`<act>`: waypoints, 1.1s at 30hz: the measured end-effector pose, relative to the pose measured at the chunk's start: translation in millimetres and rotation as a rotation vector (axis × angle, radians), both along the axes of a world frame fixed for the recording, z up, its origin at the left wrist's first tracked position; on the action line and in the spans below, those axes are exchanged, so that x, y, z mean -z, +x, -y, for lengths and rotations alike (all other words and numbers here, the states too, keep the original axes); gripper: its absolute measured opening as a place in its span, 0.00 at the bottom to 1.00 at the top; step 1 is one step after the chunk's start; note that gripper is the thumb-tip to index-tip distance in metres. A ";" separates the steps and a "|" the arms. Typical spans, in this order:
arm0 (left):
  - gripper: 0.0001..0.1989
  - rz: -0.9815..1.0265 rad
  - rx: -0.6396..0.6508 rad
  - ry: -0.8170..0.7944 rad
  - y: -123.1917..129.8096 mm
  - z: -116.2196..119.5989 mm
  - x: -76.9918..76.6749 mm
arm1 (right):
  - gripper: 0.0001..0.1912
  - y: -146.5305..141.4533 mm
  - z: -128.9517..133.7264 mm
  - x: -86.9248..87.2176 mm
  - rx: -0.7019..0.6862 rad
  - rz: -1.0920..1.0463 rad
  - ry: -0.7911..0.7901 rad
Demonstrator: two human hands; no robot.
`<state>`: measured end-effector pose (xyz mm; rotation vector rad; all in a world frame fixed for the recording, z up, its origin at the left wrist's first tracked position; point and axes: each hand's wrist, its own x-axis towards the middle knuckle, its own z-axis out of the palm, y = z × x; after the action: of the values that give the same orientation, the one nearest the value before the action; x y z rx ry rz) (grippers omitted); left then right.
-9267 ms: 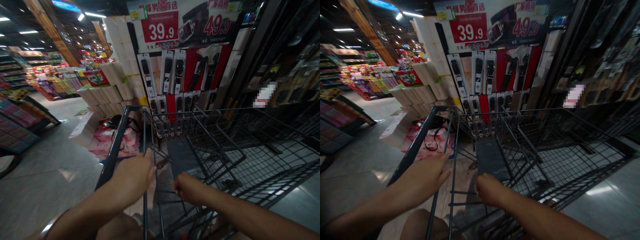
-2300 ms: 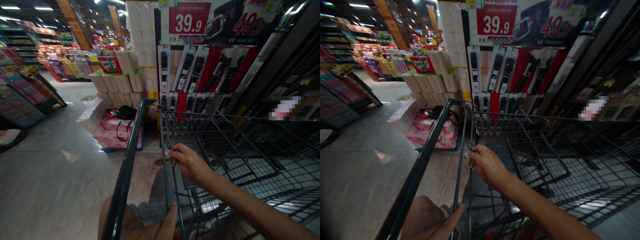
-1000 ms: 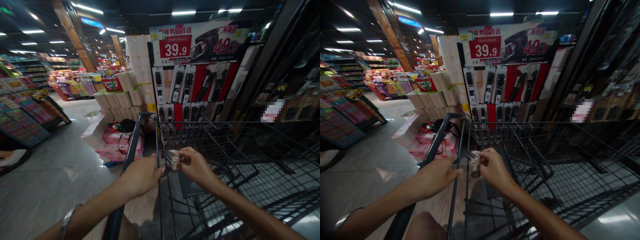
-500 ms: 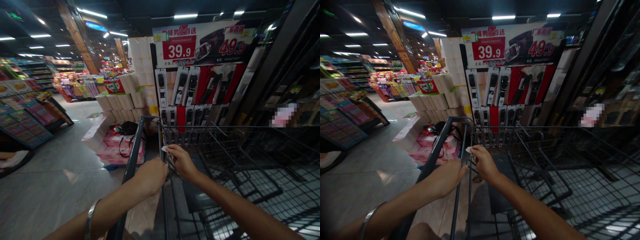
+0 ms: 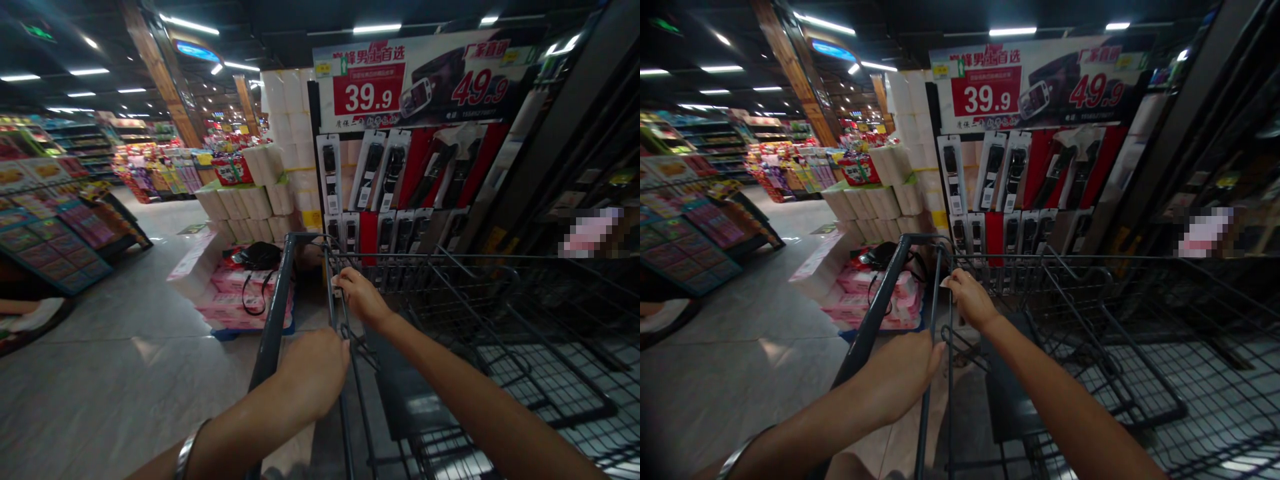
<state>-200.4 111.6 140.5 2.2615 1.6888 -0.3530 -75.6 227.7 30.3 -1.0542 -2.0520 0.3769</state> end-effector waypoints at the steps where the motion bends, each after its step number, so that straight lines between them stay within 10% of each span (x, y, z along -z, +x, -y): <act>1: 0.24 0.001 0.006 0.000 -0.7 -0.2 1.0 | 0.18 -0.3 -4.1 -0.4 0.003 0.002 -0.004; 11: 0.23 -0.040 0.053 0.010 -1.1 -1.0 0.1 | 0.16 -7.1 5.4 5.7 0.089 -0.096 -0.008; 20: 0.17 0.179 -0.048 0.095 -10.5 -3.4 3.8 | 0.21 9.4 59.1 -4.2 -0.130 -0.278 -0.102; 27: 0.15 0.400 -0.113 0.167 -16.0 -36.7 10.8 | 0.20 16.7 73.3 -5.0 -0.180 -0.383 -0.220; 33: 0.14 0.175 -0.191 0.166 -4.1 -74.4 7.6 | 0.13 2.2 62.6 10.6 -0.078 -0.594 -0.273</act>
<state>-204.5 186.1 132.9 2.1446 1.8806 0.0279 -73.4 165.0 19.7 -0.8800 -1.5338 0.9126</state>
